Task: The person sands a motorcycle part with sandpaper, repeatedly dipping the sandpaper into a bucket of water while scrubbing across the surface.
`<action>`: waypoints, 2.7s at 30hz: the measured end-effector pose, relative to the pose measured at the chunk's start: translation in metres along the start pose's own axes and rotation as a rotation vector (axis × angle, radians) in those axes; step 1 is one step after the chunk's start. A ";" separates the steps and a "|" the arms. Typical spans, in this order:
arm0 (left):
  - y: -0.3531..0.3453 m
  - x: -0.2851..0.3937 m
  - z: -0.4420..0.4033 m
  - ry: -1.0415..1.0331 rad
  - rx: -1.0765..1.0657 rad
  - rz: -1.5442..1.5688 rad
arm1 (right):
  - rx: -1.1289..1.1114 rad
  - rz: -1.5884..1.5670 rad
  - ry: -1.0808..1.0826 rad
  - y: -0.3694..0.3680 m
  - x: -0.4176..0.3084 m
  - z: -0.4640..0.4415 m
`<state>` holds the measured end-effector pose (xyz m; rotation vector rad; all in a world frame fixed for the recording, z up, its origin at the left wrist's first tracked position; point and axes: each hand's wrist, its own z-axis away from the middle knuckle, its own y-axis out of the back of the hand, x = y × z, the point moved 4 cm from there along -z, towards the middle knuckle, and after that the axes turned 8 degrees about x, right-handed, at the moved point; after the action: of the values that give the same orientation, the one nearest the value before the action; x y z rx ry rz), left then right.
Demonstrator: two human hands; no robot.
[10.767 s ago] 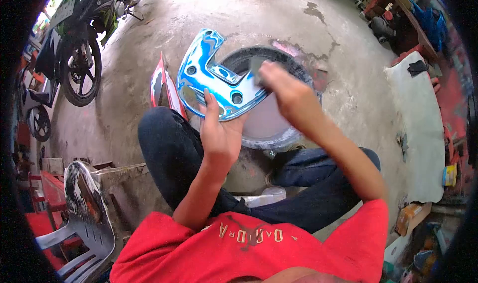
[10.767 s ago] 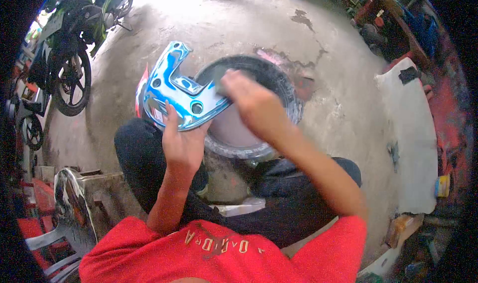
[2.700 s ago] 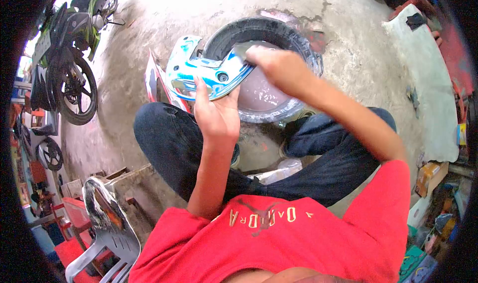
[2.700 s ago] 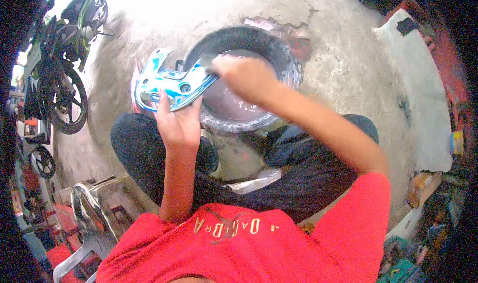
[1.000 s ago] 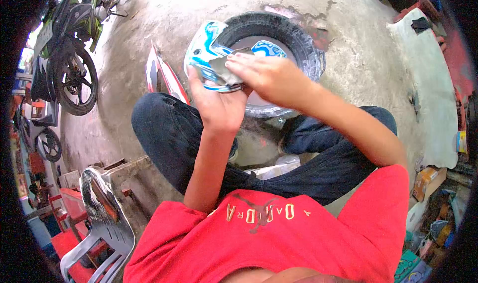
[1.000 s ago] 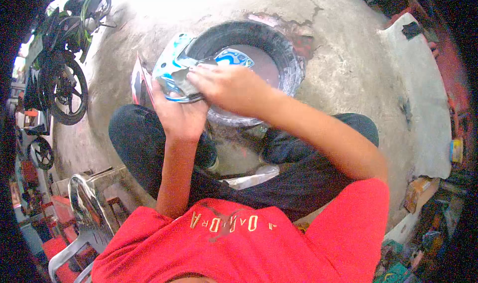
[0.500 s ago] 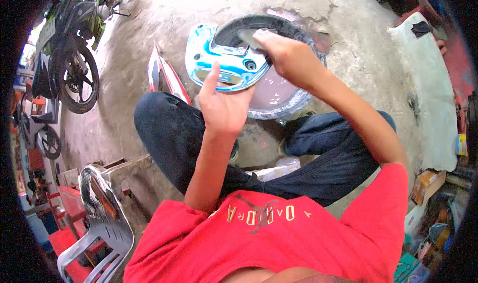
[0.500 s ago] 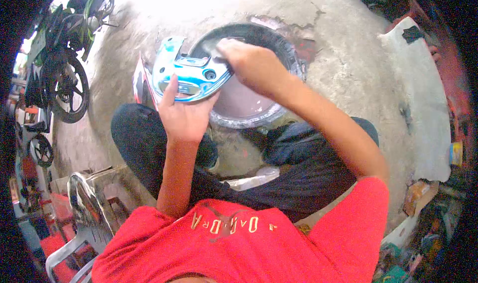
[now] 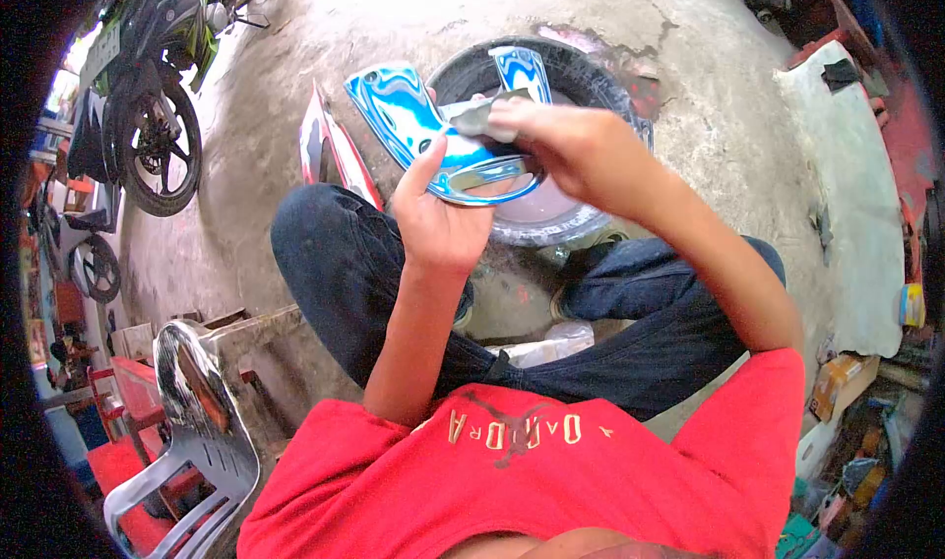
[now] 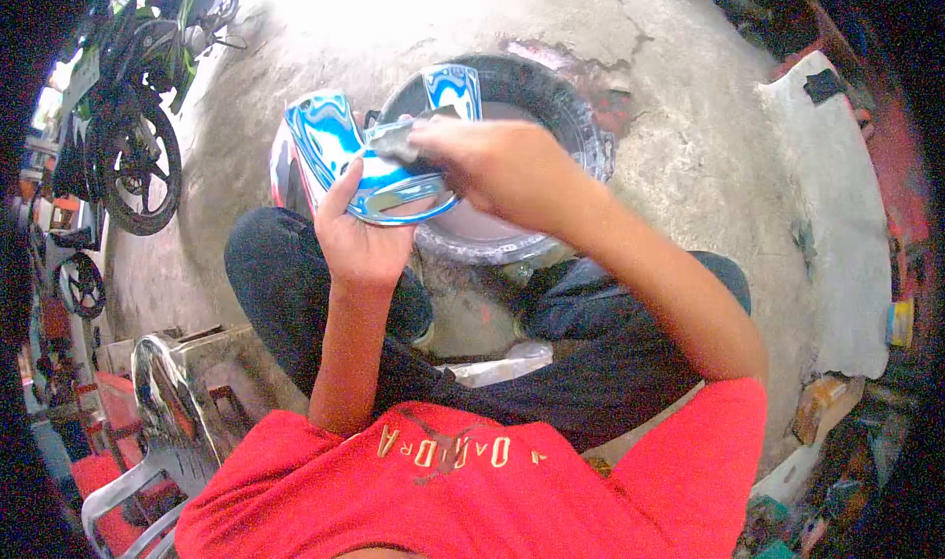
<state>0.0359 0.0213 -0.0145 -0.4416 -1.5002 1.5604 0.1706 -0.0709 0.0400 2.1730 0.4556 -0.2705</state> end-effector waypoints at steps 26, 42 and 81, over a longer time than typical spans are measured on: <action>0.002 0.008 -0.001 -0.255 0.043 -0.117 | 0.036 0.045 -0.028 -0.026 -0.024 0.009; -0.014 0.017 0.016 -0.141 0.112 -0.101 | 0.047 0.045 -0.246 -0.003 0.007 -0.012; -0.018 0.020 0.019 -0.336 -0.006 -0.046 | 0.152 0.168 0.120 -0.020 -0.040 0.003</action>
<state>0.0167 0.0227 0.0128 -0.1496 -1.7545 1.6529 0.1261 -0.0710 0.0374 2.3691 0.3243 -0.0844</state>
